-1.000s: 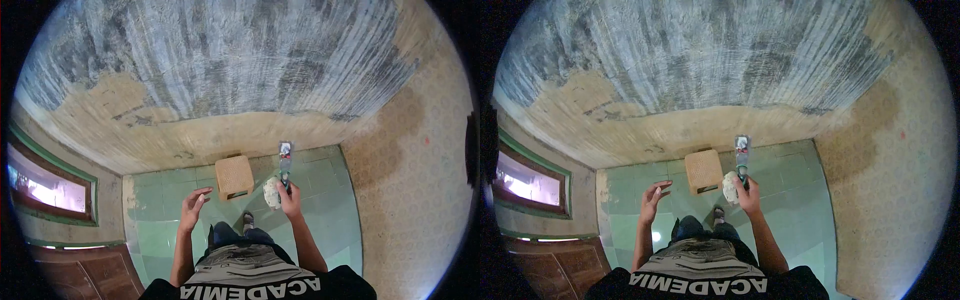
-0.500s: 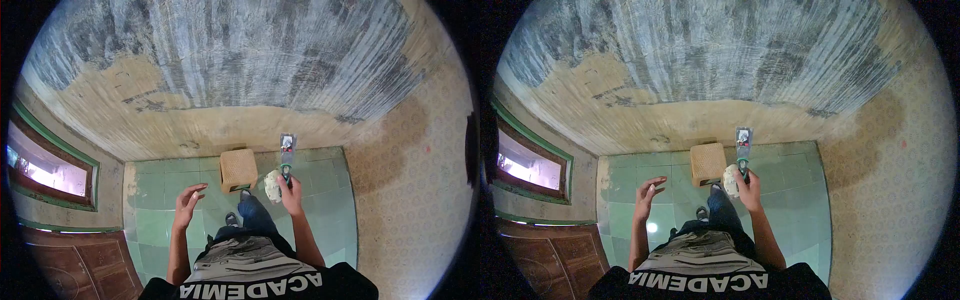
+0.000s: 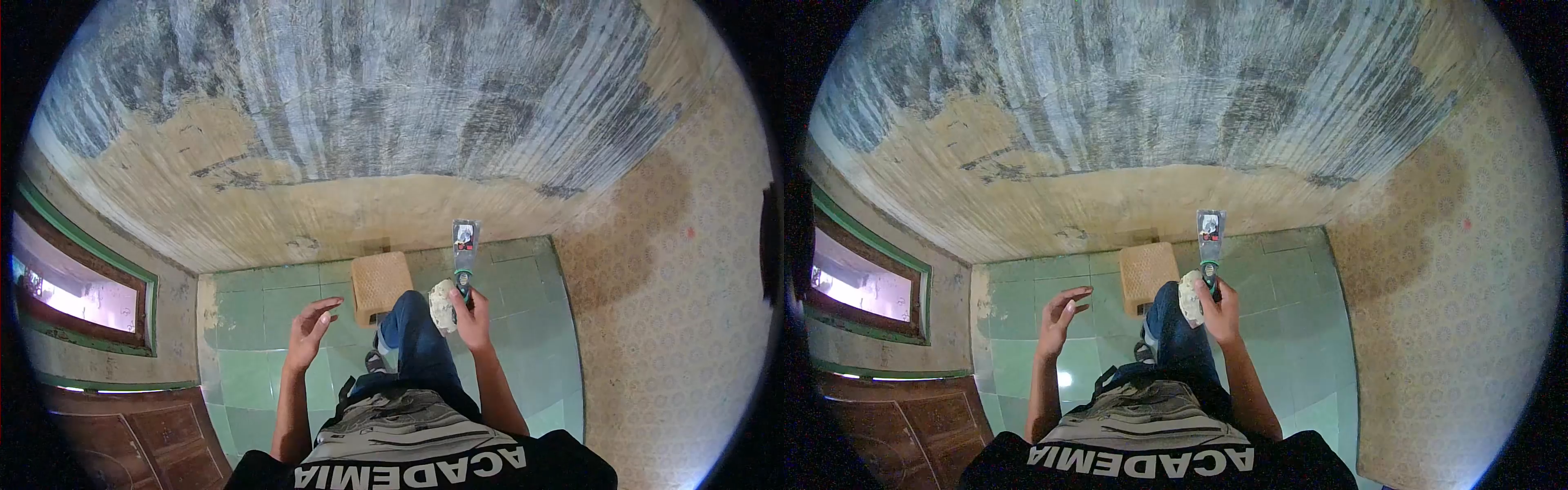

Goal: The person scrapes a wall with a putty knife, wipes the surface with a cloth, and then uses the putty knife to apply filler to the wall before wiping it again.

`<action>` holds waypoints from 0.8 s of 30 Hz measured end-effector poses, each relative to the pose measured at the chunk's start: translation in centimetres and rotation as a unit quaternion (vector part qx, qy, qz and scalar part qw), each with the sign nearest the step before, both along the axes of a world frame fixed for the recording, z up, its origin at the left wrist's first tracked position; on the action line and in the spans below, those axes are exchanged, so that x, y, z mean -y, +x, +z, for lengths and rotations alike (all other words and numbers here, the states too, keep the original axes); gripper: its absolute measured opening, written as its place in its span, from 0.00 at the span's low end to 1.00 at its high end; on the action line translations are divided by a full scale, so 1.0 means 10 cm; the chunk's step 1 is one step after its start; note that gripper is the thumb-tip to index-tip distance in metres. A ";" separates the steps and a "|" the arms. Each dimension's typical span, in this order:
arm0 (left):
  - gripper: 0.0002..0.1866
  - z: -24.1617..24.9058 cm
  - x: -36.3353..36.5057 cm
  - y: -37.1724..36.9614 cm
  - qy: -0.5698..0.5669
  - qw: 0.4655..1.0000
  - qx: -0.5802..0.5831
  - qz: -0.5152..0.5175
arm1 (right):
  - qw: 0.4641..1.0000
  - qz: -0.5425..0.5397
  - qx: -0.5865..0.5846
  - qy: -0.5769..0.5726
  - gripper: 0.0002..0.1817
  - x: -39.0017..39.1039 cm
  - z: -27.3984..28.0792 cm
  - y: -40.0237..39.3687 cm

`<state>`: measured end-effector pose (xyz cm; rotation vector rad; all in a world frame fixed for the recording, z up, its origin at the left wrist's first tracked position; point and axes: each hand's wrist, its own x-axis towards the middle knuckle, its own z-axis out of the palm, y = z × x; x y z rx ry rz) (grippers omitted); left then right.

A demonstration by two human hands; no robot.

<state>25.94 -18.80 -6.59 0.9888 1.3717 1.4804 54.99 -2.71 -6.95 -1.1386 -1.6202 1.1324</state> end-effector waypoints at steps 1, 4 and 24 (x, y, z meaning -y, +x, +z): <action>0.23 -0.01 0.00 0.01 0.000 1.000 -0.001 0.001 | 1.000 0.001 -0.001 0.000 0.13 0.00 0.00 0.00; 0.21 -0.03 0.01 0.03 -0.006 1.000 -0.001 -0.001 | 0.999 0.011 -0.033 -0.027 0.13 0.01 0.03 -0.02; 0.17 0.06 -0.27 0.21 0.004 0.999 0.002 0.043 | 0.990 0.108 -0.026 -0.088 0.17 -0.32 -0.18 -0.28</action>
